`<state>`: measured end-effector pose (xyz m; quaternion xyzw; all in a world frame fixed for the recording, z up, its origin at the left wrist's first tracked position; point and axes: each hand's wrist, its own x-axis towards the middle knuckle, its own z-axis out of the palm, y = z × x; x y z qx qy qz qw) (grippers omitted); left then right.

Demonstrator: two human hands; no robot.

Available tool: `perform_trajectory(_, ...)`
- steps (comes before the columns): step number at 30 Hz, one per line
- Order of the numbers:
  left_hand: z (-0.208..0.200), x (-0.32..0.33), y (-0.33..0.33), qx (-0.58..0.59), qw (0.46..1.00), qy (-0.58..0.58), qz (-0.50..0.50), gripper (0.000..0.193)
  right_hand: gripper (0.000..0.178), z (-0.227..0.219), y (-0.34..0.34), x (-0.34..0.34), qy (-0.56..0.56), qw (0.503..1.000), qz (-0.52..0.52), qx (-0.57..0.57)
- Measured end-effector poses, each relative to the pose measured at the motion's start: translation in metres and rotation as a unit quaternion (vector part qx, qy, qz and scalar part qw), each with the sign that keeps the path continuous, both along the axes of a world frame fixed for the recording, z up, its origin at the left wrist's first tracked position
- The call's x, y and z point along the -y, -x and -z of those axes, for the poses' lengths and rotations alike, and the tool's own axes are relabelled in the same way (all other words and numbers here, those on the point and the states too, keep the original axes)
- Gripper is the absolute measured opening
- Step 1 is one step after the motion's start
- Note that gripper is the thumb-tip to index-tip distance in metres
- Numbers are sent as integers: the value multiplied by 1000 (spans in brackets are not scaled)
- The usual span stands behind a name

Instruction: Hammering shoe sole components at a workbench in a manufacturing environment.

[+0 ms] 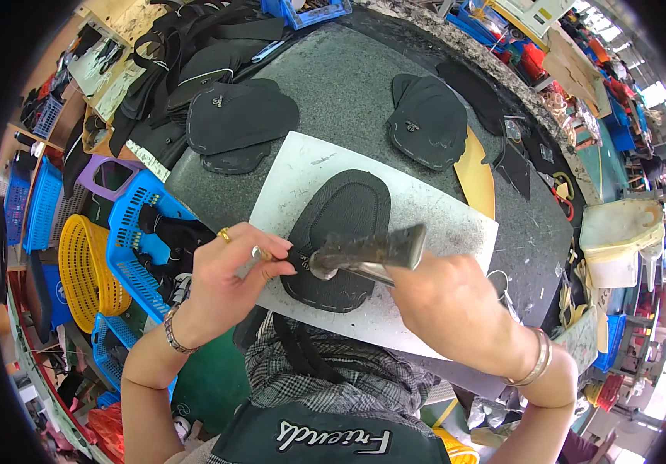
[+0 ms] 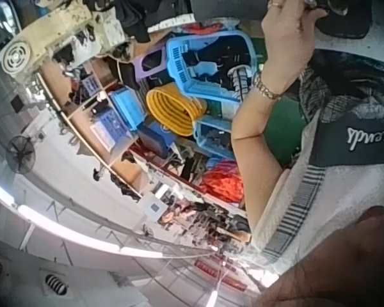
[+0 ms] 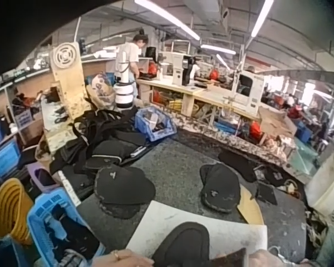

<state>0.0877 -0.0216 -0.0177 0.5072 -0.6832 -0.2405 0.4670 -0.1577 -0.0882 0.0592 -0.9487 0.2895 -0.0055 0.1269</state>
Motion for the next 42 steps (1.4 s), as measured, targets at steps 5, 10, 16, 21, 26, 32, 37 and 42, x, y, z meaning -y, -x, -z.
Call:
perform_trajectory(5,-5,-1,-2,64,996,52,17,17,28,-53,-22,-5,40,988,43,144)
perform_trajectory(10,-4,8,-4,-106,985,-139,1,4,29,-60,-18,2,59,998,2,33)
perform_trajectory(16,1,10,-2,-203,961,-189,-17,6,23,-60,-22,4,59,977,75,193)
perform_trajectory(21,-11,4,6,28,999,-45,-2,9,22,-62,-24,-2,58,991,76,89)
perform_trajectory(26,-8,18,-2,-227,946,-232,-5,6,28,-65,-17,0,21,998,53,24)
perform_trajectory(32,-1,13,2,-62,991,-112,-24,10,27,-59,-22,5,53,978,77,189)
perform_trajectory(37,-8,15,10,81,996,12,-32,12,27,-68,-24,2,61,996,52,-47)
perform_trajectory(42,-2,22,1,-230,946,-225,-40,11,27,-70,-26,6,7,996,73,58)
